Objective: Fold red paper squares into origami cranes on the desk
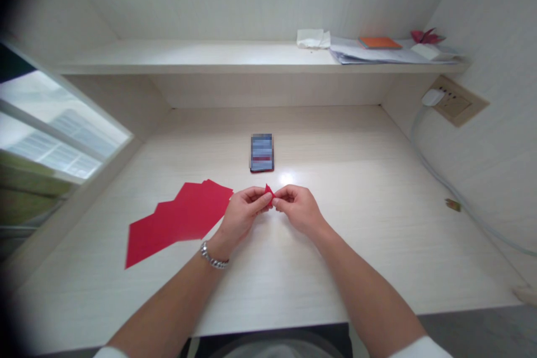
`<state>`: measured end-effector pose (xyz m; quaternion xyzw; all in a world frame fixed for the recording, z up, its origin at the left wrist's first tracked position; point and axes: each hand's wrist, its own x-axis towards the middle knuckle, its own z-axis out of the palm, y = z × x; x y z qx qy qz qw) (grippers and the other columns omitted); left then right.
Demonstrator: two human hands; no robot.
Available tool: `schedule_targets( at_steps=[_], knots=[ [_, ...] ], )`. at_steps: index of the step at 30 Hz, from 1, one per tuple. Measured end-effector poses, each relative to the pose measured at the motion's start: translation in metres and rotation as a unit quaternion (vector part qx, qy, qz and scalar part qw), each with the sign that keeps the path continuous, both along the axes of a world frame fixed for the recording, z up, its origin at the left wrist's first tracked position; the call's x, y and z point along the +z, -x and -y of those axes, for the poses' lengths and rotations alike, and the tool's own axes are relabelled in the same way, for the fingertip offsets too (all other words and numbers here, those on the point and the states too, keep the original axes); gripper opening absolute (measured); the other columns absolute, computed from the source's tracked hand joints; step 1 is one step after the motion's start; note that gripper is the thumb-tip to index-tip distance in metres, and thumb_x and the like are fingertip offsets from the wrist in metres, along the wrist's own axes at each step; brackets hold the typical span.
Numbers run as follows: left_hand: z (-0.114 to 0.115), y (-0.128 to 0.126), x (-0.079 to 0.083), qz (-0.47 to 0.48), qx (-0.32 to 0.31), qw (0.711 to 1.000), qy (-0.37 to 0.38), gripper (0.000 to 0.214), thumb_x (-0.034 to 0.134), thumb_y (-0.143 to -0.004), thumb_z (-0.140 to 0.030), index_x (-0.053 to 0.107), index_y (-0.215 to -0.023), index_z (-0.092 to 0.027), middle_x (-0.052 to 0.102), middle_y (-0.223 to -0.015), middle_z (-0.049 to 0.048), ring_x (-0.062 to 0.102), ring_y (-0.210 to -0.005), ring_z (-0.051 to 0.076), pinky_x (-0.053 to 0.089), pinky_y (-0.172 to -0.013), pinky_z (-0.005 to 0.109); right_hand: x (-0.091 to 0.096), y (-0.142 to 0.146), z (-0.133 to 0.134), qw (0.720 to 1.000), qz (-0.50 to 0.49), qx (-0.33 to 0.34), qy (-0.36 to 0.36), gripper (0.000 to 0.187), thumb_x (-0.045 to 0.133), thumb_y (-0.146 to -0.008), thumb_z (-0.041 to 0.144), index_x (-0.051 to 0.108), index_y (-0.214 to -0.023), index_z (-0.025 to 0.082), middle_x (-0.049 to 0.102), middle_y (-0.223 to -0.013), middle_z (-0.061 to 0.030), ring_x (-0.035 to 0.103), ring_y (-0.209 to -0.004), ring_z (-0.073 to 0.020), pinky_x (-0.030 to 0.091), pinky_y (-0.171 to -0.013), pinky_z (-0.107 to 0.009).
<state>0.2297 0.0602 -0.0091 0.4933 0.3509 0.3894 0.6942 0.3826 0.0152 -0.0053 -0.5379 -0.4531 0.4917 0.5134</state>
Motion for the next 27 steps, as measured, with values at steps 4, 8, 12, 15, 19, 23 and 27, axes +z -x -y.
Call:
schedule_targets(
  at_steps=[4, 8, 12, 15, 19, 23, 27],
  knots=[
    [-0.001, 0.001, -0.002, -0.005, 0.018, 0.999, -0.033, 0.021, 0.077, -0.07, -0.031, 0.071, -0.079, -0.013, 0.068, -0.073, 0.0049, 0.061, -0.068, 0.014, 0.049, -0.067, 0.027, -0.001, 0.002, 0.001, 1.0, 0.003, 0.018, -0.019, 0.015, 0.069, -0.074, 0.03, 0.066, -0.08, 0.016, 0.066, -0.071, -0.0014, 0.06, -0.064, -0.0143, 0.048, -0.061, -0.028],
    [-0.001, 0.002, 0.0, 0.002, 0.017, 1.0, -0.025, 0.021, 0.077, -0.07, -0.029, 0.07, -0.081, -0.013, 0.068, -0.076, 0.0047, 0.06, -0.069, 0.013, 0.049, -0.068, 0.027, 0.002, 0.004, 0.004, 0.996, 0.067, 0.004, -0.051, 0.013, 0.063, -0.081, 0.03, 0.064, -0.081, 0.018, 0.066, -0.075, -0.0022, 0.061, -0.069, -0.0152, 0.049, -0.064, -0.028],
    [0.001, -0.002, 0.002, 0.028, 0.018, 0.999, -0.015, 0.02, 0.076, -0.072, -0.029, 0.068, -0.084, -0.014, 0.066, -0.077, 0.0031, 0.06, -0.069, 0.012, 0.049, -0.068, 0.026, 0.007, 0.005, 0.008, 0.985, 0.152, -0.021, -0.084, 0.011, 0.059, -0.084, 0.027, 0.065, -0.082, 0.018, 0.068, -0.077, -0.0029, 0.062, -0.071, -0.016, 0.048, -0.065, -0.028],
    [0.003, -0.003, 0.002, 0.026, 0.027, 0.999, -0.019, 0.02, 0.076, -0.073, -0.029, 0.068, -0.083, -0.014, 0.065, -0.078, 0.0027, 0.059, -0.069, 0.011, 0.049, -0.068, 0.025, 0.009, 0.005, 0.01, 0.978, 0.183, -0.017, -0.096, 0.011, 0.058, -0.085, 0.026, 0.066, -0.084, 0.018, 0.068, -0.078, -0.0031, 0.063, -0.071, -0.0161, 0.048, -0.066, -0.028],
    [0.003, -0.003, 0.003, 0.038, 0.037, 0.999, -0.012, 0.02, 0.077, -0.071, -0.029, 0.067, -0.078, -0.013, 0.063, -0.075, 0.0015, 0.058, -0.069, 0.011, 0.05, -0.069, 0.026, 0.013, 0.007, 0.011, 0.973, 0.204, -0.005, -0.106, 0.009, 0.058, -0.085, 0.024, 0.066, -0.082, 0.018, 0.068, -0.076, -0.0023, 0.062, -0.069, -0.0152, 0.047, -0.065, -0.027],
    [0.004, -0.003, 0.005, 0.062, 0.055, 0.996, 0.027, 0.021, 0.079, -0.068, -0.029, 0.067, -0.075, -0.014, 0.061, -0.072, -0.0003, 0.057, -0.066, 0.01, 0.05, -0.066, 0.024, 0.014, 0.008, 0.011, 0.977, 0.187, -0.001, -0.1, 0.01, 0.059, -0.084, 0.025, 0.066, -0.081, 0.019, 0.069, -0.076, -0.0019, 0.062, -0.069, -0.0148, 0.048, -0.064, -0.026],
    [0.005, -0.004, 0.005, 0.057, 0.04, 0.996, 0.057, 0.026, 0.078, -0.069, -0.031, 0.07, -0.087, -0.015, 0.066, -0.084, 0.0034, 0.061, -0.074, 0.012, 0.052, -0.066, 0.025, 0.012, 0.007, 0.01, 0.985, 0.148, -0.034, -0.078, 0.013, 0.062, -0.083, 0.03, 0.066, -0.081, 0.018, 0.068, -0.076, -0.0027, 0.062, -0.069, -0.0155, 0.048, -0.063, -0.027]
  ],
)
